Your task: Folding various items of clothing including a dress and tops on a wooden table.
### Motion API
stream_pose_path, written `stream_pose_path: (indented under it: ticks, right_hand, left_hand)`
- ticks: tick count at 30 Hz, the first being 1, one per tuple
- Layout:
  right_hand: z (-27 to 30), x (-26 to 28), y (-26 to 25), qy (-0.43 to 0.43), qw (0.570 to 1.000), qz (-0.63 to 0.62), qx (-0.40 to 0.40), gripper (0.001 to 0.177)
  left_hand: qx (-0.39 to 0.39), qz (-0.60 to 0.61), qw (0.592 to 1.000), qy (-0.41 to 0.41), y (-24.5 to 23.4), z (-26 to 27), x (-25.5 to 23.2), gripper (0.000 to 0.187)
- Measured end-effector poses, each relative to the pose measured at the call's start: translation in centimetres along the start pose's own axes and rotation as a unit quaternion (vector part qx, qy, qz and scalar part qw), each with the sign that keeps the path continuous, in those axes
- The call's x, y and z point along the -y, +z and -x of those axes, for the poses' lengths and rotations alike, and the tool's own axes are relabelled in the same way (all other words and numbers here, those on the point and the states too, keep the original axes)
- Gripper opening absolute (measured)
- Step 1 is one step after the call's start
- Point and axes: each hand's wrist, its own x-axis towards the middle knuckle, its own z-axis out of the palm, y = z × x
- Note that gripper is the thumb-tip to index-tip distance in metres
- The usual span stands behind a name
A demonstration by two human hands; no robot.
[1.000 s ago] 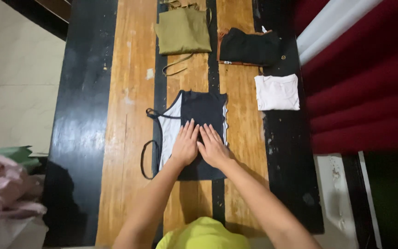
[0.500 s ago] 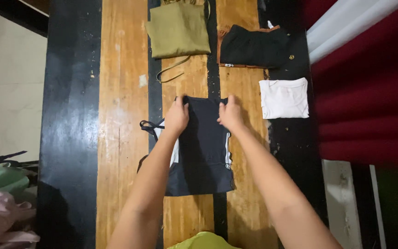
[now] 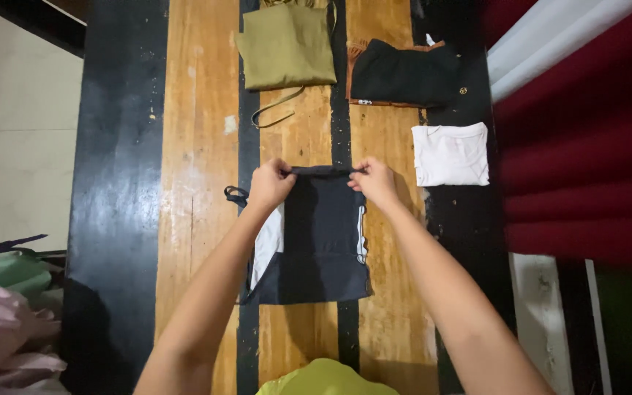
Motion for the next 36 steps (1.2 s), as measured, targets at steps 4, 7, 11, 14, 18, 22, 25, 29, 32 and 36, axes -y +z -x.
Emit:
stream_pose_path:
  ticks: [4,7,11,14,18,22,25,29,32,36]
  right_hand:
    - [2.2,-3.0,-1.1,-0.039,0.999,-0.010,0.010,0.018]
    - [6.3,-2.5,-1.4,-0.054,0.998,-0.007,0.022,0.019]
    - [9.8,-4.4,-0.7,-0.056,0.998,-0.005,0.012,0.015]
    - [11.7,-6.6,0.0,-0.068,0.997,-0.024,0.006,0.013]
    - [15.9,-4.6,0.9,-0.120,0.990,0.076,-0.005,0.026]
    - [19.9,0.2,1.2,-0.154,0.960,0.230,-0.036,0.037]
    - [21.7,3.2,1.5,-0.116,0.941,0.313,-0.052,0.031]
    - [19.1,-2.5,1.3,-0.157,0.929,0.318,-0.106,0.019]
    - [18.3,-4.2,1.4,-0.189,0.928,0.297,-0.124,0.018]
    - [19.1,-3.7,1.7,-0.176,0.923,0.314,-0.137,0.023]
  left_hand:
    - [0.002,0.055,0.998,-0.032,-1.5,4.0,-0.7,0.026]
    - [0.004,0.101,0.991,-0.091,-0.1,6.5,1.8,0.027]
    - [-0.044,0.137,0.987,-0.076,1.1,9.4,4.0,0.028]
    - [-0.038,0.158,0.984,-0.069,0.3,11.7,2.6,0.028]
    - [-0.001,0.177,0.984,-0.009,1.7,13.1,5.0,0.044]
    - [-0.036,0.131,0.987,0.079,1.7,14.3,5.5,0.056]
    - [-0.023,0.093,0.995,0.008,0.7,15.2,4.1,0.051]
    - [-0.024,0.071,0.997,-0.021,0.3,16.3,3.0,0.044]
    - [-0.036,0.057,0.998,0.006,0.4,16.8,2.9,0.046]
    - [-0.075,0.000,0.995,0.065,1.0,17.3,3.4,0.053]
